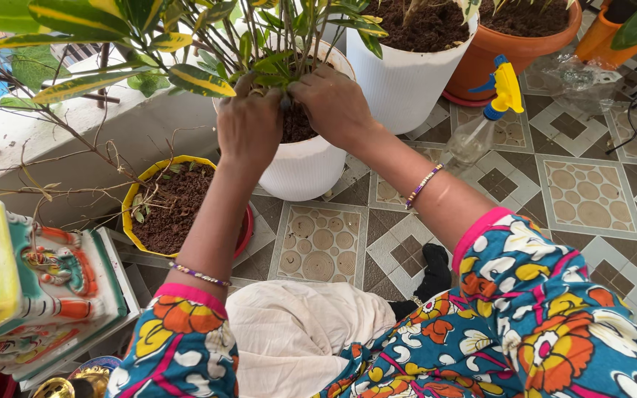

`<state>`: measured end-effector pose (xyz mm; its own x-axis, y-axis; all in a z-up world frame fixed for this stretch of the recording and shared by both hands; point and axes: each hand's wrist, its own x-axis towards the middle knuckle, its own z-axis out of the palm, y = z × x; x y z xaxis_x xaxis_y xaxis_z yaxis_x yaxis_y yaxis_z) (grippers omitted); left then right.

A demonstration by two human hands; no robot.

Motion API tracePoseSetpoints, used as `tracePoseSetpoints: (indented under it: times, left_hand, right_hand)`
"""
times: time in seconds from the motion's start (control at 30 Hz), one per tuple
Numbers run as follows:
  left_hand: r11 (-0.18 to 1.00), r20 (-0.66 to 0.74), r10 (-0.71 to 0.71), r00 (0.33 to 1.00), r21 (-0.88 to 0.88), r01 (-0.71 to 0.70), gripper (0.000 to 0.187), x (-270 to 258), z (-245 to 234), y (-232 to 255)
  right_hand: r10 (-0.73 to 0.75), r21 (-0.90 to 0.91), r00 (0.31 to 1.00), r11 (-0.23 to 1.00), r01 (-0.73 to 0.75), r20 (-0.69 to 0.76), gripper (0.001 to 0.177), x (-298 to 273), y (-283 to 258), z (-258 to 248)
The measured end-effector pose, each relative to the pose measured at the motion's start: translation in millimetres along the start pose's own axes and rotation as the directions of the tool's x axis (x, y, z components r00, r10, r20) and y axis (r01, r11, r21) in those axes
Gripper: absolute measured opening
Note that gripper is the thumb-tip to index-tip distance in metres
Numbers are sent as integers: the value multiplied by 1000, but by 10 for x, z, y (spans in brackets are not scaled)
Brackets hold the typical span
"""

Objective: The person loosens soil around a potted plant using a small hand tool, then sprays the plant's leaves with water from a spray bottle.

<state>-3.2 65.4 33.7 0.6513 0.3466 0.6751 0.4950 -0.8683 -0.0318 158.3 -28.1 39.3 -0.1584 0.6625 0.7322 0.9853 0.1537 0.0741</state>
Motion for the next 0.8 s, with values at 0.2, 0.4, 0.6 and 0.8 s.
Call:
tracePoseSetpoints:
  times: [0.2, 0.4, 0.6, 0.8]
  left_hand:
    - [998, 31, 4, 1000, 59, -5, 17, -48, 196, -17]
    - [995, -125, -38, 991, -92, 27, 11, -84, -177, 98]
    - [991, 29, -116, 993, -69, 118, 10, -259, -287, 204]
    - [992, -78, -120, 990, -46, 117, 15, -275, -258, 174]
  right_hand:
    - [15, -46, 998, 999, -12, 69, 22, -2, 53, 135]
    - [20, 92, 1000, 996, -21, 19, 24, -25, -24, -219]
    - [52, 104, 992, 993, -63, 113, 20, -107, -225, -260]
    - [133, 107, 980, 983, -150, 151, 17, -40, -330, -267]
